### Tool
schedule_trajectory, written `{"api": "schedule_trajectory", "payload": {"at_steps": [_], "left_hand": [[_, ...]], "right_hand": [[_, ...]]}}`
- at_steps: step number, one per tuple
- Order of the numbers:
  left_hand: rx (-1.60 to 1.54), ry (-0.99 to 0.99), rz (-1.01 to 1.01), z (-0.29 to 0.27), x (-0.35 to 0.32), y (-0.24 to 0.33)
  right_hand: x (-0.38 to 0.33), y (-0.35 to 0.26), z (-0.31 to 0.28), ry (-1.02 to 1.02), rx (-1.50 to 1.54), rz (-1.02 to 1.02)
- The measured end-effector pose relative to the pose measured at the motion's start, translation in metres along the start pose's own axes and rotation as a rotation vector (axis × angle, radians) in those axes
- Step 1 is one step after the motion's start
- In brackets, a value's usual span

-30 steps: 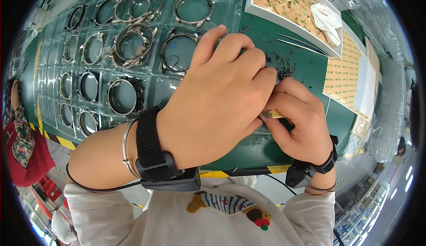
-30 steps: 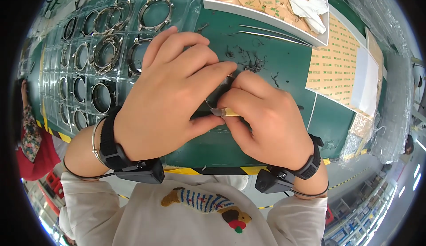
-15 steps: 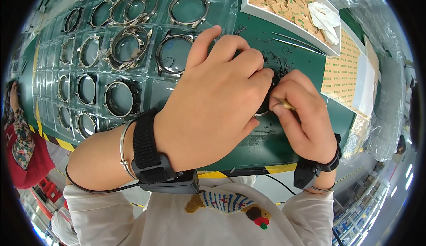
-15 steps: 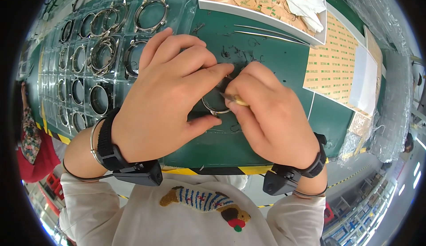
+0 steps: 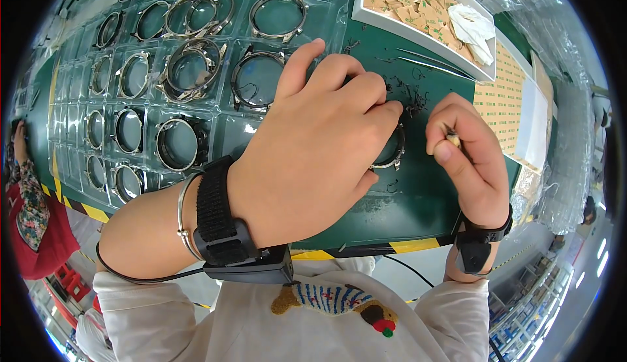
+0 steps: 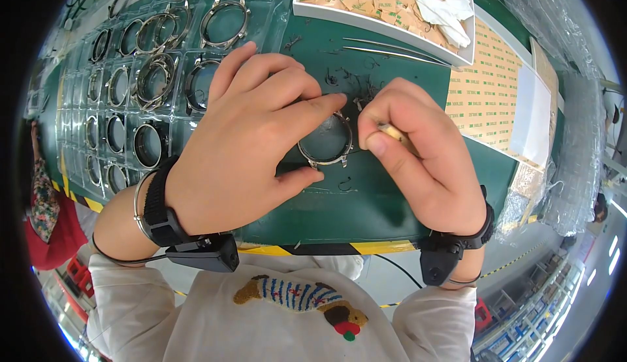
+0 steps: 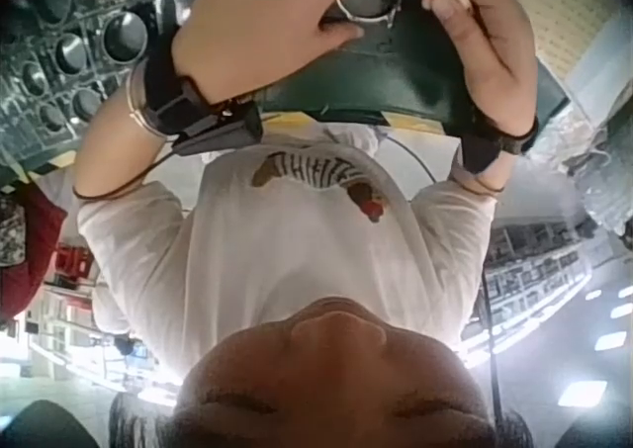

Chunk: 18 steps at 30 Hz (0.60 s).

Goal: Assembling small components into metal watch cases at a manual assembly station.

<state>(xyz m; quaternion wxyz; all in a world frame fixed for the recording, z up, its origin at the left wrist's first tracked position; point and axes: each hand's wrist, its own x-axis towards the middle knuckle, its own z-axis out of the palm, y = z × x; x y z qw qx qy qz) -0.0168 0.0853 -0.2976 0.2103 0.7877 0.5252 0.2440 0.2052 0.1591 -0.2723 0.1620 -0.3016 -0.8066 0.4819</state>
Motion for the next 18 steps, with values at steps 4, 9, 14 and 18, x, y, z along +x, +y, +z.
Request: {"api": "schedule_trajectory", "payload": {"at_steps": [4,9,14,18], "left_hand": [[0.0,-0.004,-0.005,0.0,0.0,-0.001],[0.005,0.001,0.003,0.001,0.001,-0.001],[0.015,0.0,-0.002,0.001,-0.001,-0.002],[0.012,0.003,0.005,0.0,0.001,-0.001]], "right_hand": [[-0.003,-0.007,-0.004,0.049,0.129,0.124],[-0.009,-0.005,-0.01,0.092,0.274,0.163],[-0.011,-0.003,-0.013,0.108,0.458,0.168],[-0.024,-0.004,-0.029,0.161,0.663,0.092]]}}
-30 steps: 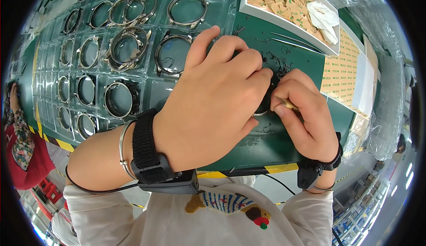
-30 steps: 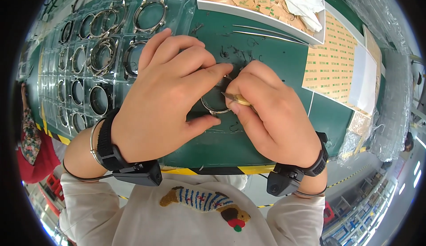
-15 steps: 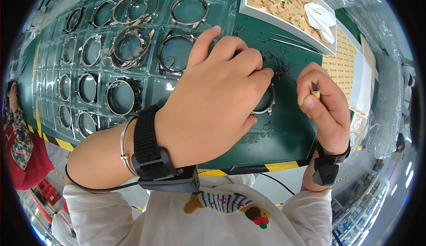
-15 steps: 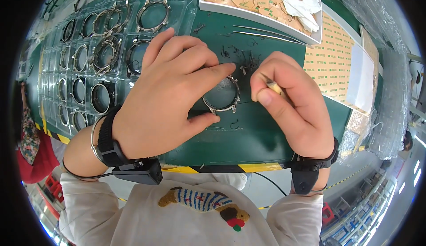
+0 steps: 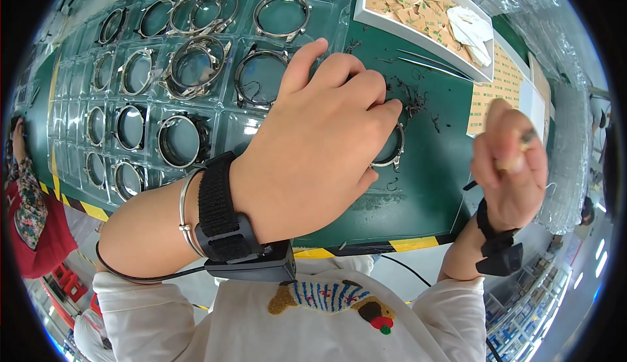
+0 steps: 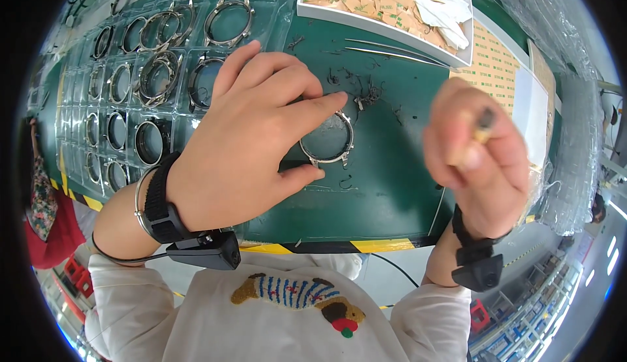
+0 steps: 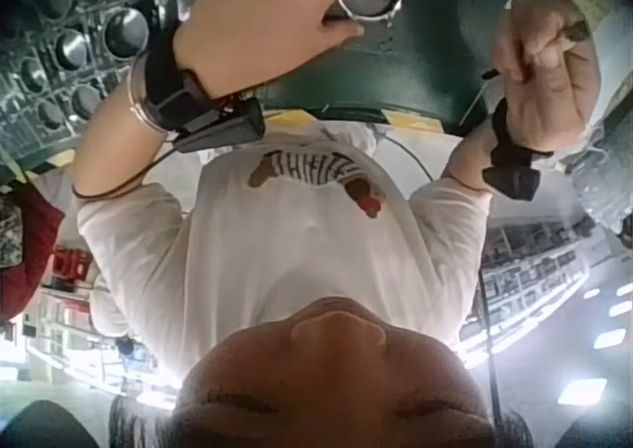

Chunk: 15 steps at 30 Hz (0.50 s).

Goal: Assembling small components into metal watch cases at a manual assembly station.

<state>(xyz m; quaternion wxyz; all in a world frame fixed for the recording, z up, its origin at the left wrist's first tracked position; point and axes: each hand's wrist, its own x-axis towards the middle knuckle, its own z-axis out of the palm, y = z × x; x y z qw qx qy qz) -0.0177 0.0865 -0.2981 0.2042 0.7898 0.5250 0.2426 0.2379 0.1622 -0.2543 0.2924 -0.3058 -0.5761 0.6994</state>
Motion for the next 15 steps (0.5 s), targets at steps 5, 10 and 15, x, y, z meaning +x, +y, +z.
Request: {"api": "schedule_trajectory", "payload": {"at_steps": [5,10,15], "left_hand": [[0.001,-0.01,-0.004,0.001,-0.001,0.0],[-0.019,0.001,-0.01,0.001,-0.001,0.0],[-0.019,-0.005,-0.014,0.0,0.0,-0.002]], "right_hand": [[0.011,0.015,-0.009,0.055,-0.785,-0.353],[0.014,0.025,0.03,-0.102,-0.936,-0.153],[0.017,0.034,0.024,-0.244,-1.022,-0.202]]}}
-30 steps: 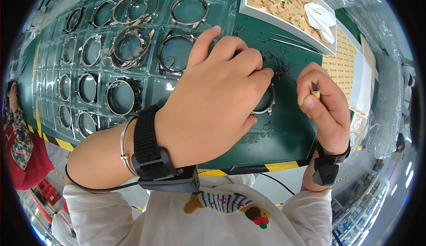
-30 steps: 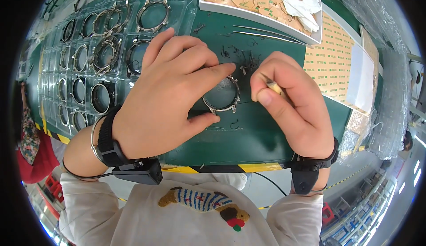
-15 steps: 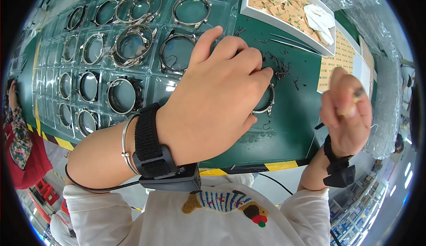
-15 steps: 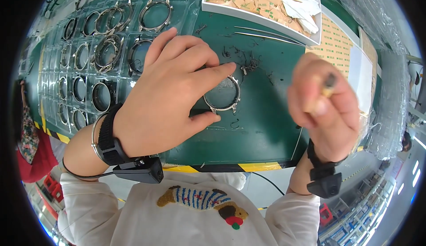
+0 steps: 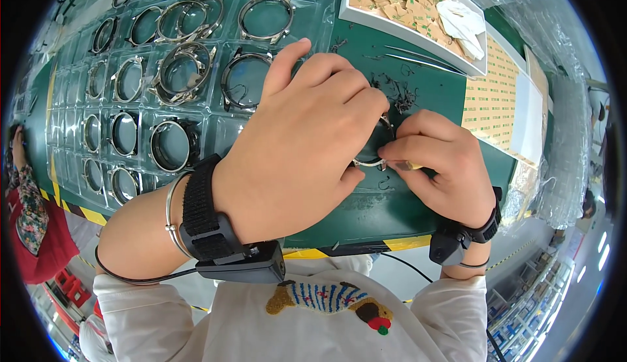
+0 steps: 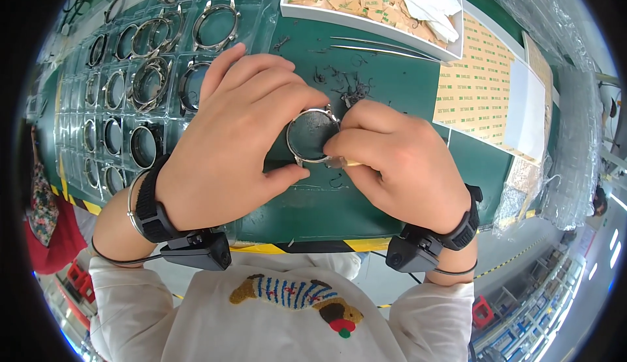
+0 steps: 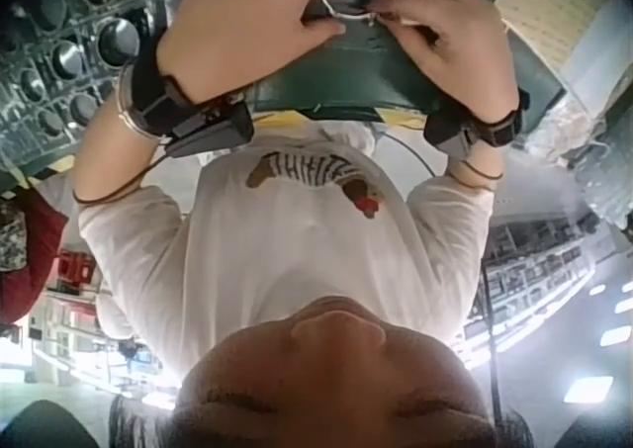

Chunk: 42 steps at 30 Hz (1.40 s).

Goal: Assembling small components into metal watch cases at a manual assembly station.

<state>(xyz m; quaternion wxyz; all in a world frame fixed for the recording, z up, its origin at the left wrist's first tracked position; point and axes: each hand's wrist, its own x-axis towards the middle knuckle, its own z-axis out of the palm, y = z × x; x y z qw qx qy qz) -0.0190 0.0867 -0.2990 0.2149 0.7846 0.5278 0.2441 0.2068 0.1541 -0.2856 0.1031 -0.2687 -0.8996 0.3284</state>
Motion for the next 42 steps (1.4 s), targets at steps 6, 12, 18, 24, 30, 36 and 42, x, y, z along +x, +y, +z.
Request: {"api": "schedule_trajectory", "payload": {"at_steps": [6,12,18,24,30,36,42], "left_hand": [[-0.025,0.0,0.008,0.0,0.0,-0.001],[-0.046,0.007,0.011,0.0,0.002,-0.001],[-0.041,0.011,0.006,0.0,0.001,-0.001],[-0.035,0.013,0.008,-0.001,0.001,0.0],[-0.033,0.002,0.006,-0.001,0.001,-0.001],[-0.027,-0.001,0.006,-0.001,0.001,-0.002],[-0.03,0.012,-0.016,-0.002,0.002,-0.001]], "right_hand": [[0.003,0.003,-0.004,-0.059,0.041,-0.066],[0.003,-0.002,-0.003,-0.013,0.076,0.035],[0.003,-0.002,-0.007,0.015,0.084,0.021],[-0.005,-0.004,-0.026,0.177,0.162,0.086],[-0.009,0.001,-0.023,0.381,0.369,0.245],[0.0,-0.001,-0.016,0.218,-0.109,0.206],[0.003,-0.005,0.002,0.259,-0.089,0.071]]}}
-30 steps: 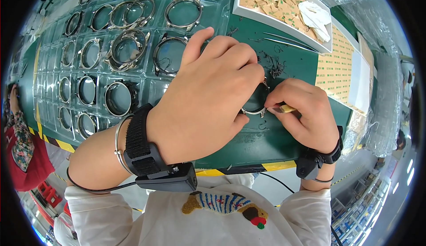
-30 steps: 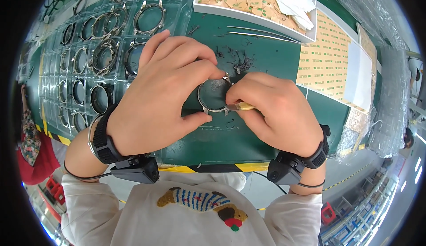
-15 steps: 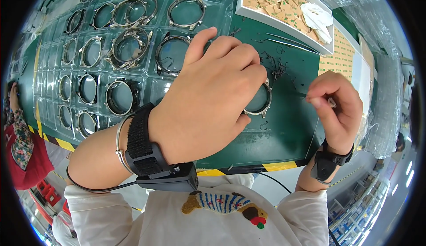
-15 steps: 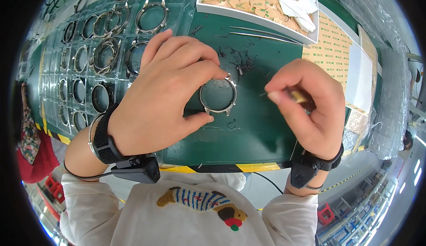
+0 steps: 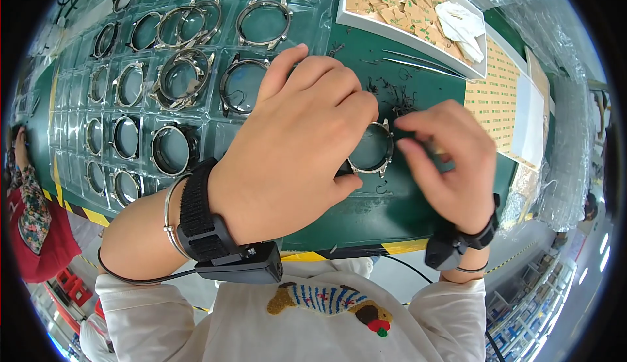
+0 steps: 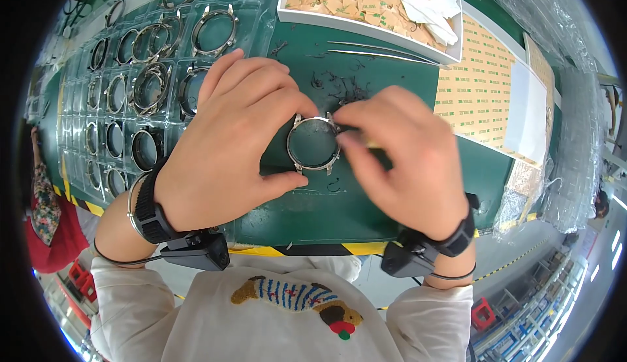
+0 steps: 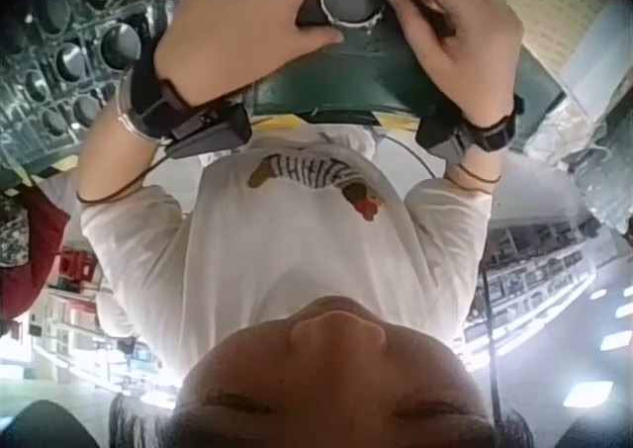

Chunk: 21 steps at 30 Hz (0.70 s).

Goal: Assembling small components into metal watch cases at a manual assembly station.

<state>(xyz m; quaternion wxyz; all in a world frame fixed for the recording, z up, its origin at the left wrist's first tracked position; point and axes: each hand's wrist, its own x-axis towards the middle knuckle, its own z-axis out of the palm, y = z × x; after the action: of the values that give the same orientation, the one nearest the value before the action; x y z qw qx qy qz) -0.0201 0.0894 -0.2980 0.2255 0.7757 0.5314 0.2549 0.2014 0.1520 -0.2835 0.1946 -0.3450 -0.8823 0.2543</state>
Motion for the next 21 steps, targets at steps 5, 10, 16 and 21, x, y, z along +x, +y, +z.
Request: {"api": "schedule_trajectory", "payload": {"at_steps": [5,10,16,21], "left_hand": [[0.011,-0.005,0.02,0.001,0.0,-0.001],[0.016,-0.009,0.024,0.001,0.0,-0.001],[0.029,0.005,0.019,0.004,0.0,0.001],[0.037,0.022,0.013,0.005,0.001,0.002]], "right_hand": [[-0.001,-0.007,0.021,0.006,0.047,-0.103],[-0.001,-0.008,0.014,-0.111,0.108,-0.05],[-0.005,-0.015,0.018,-0.18,0.147,-0.046],[-0.006,-0.019,0.023,-0.158,0.087,-0.031]]}}
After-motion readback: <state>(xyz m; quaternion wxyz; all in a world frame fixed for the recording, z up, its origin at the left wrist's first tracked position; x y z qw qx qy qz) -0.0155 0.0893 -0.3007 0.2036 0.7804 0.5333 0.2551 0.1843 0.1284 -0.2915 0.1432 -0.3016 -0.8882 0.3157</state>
